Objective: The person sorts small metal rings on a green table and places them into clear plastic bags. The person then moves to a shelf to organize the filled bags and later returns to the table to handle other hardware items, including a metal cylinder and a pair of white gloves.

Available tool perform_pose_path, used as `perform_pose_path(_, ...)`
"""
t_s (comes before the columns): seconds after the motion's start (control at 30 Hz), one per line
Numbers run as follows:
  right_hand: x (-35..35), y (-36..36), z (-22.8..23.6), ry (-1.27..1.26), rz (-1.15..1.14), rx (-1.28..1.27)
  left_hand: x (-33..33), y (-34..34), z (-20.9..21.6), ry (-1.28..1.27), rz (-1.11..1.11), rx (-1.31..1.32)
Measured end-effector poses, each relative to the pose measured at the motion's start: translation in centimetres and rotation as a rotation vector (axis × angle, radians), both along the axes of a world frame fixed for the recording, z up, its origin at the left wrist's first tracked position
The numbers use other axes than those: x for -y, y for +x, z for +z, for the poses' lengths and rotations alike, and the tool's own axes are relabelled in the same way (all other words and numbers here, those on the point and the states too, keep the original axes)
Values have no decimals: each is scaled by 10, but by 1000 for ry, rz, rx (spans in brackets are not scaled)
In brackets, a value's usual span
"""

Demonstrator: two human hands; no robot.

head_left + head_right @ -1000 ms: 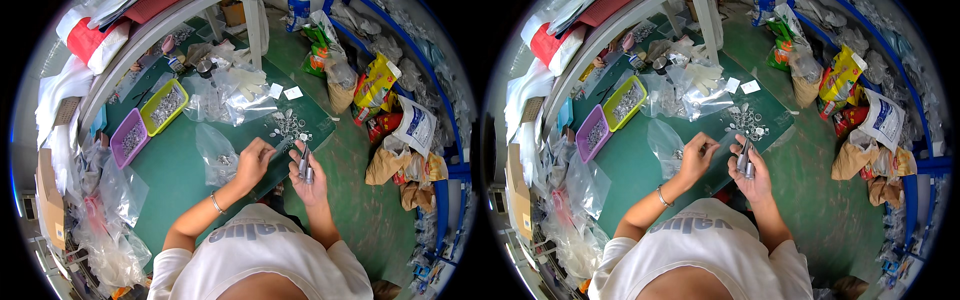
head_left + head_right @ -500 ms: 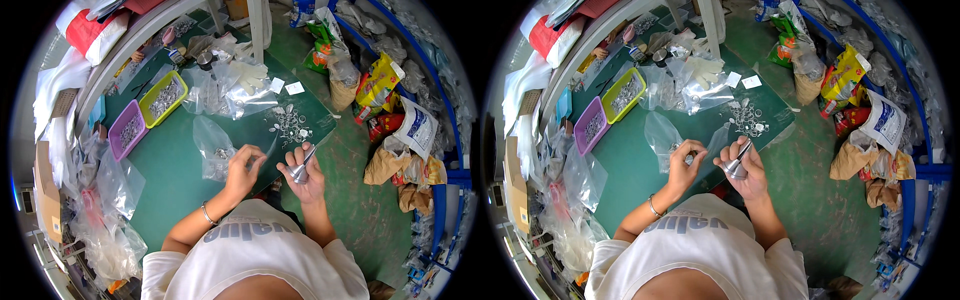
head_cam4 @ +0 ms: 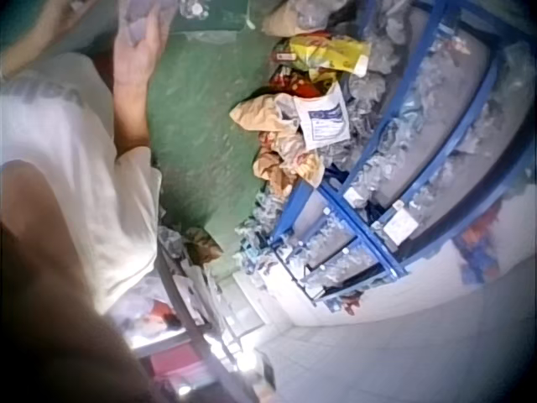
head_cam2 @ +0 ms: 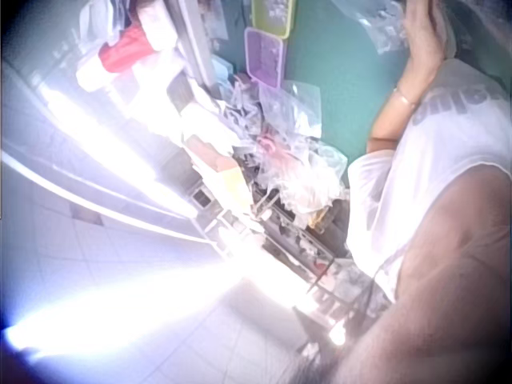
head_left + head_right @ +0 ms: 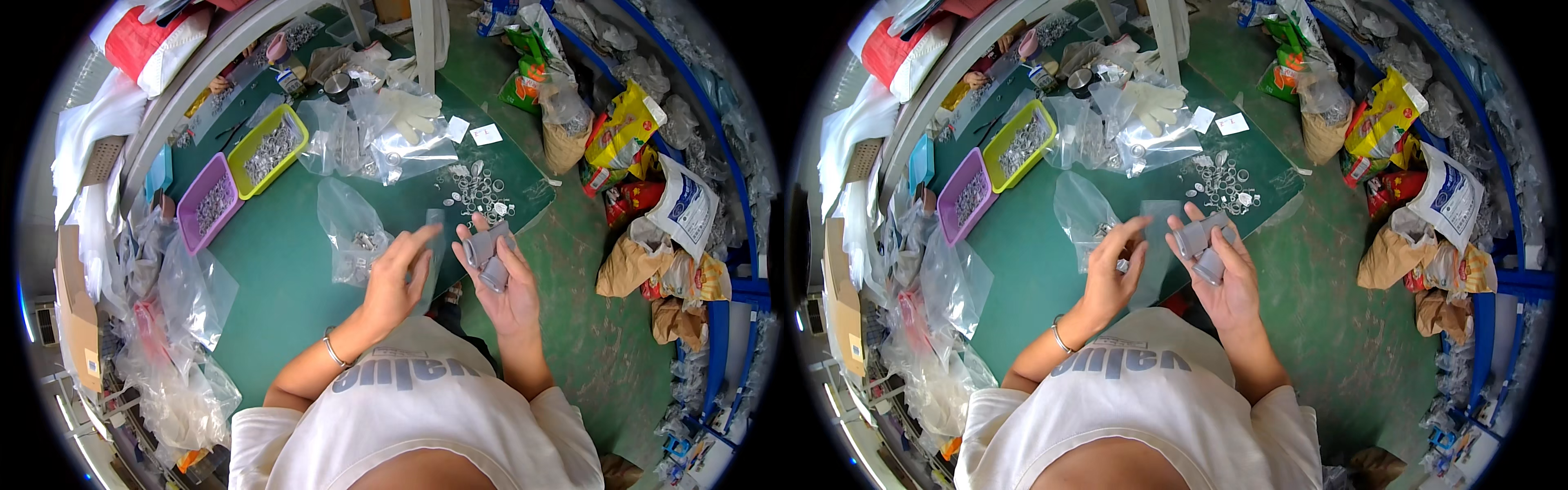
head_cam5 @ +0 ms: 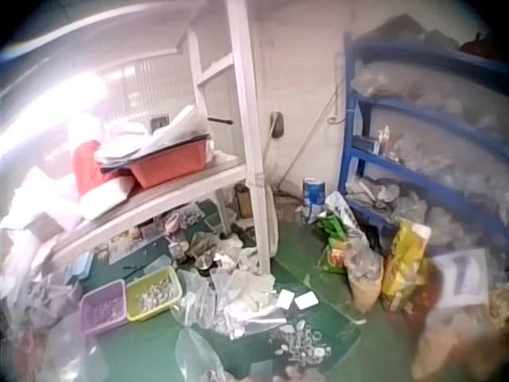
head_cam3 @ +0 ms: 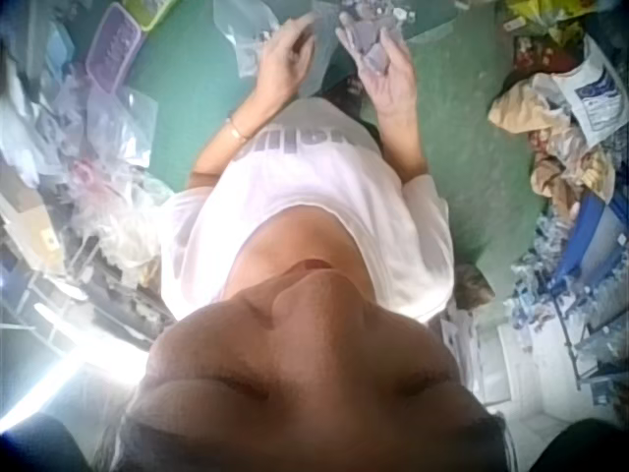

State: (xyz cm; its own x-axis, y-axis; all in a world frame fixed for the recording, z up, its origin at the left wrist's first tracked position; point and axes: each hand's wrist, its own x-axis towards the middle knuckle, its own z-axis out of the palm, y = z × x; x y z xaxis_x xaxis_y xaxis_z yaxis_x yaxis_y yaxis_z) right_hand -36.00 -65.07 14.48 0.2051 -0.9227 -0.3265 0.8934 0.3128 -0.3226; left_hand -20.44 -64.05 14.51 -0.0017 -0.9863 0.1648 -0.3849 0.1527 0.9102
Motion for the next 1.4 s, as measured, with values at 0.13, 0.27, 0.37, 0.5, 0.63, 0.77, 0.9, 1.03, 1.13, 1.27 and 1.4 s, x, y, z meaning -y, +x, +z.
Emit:
perform_pose_path(0.13, -1, 2, 5, 85, 19, -16, -1, 7, -4, -120, -161, 134)
perform_pose_path(0.27, -1, -5, -12, 140, 105, 235, -1, 1, 2, -113, -98, 88)
perform_pose_path(0.37, -1, -5, -15, 178, 163, 434, -2, -1, 7, -79, -85, 52)
perform_pose_path(0.5, 0, -5, -12, 204, 200, 484, -2, -2, 7, -55, -69, 10)
perform_pose_path(0.63, 1, -4, -16, 149, 206, 517, -2, -1, 7, -58, -68, 6)
perform_pose_path(0.77, 3, -1, -9, 187, 190, 451, 0, 0, 3, -64, -68, 1)
perform_pose_path(0.9, 5, -2, -10, 257, 230, 573, 0, 3, 2, -14, -93, 73)
perform_pose_path(1.03, 3, -4, -24, 361, 248, 723, 1, 3, -4, 74, -77, 88)
perform_pose_path(1.13, 3, -4, -28, 365, 288, 728, 3, 3, -7, 73, -110, 159)
perform_pose_path(1.27, 5, -9, -36, 408, 302, 728, 6, 3, -10, 87, -137, 181)
perform_pose_path(1.4, 5, -11, -39, 517, 250, 816, 8, 3, -12, 47, -144, 186)
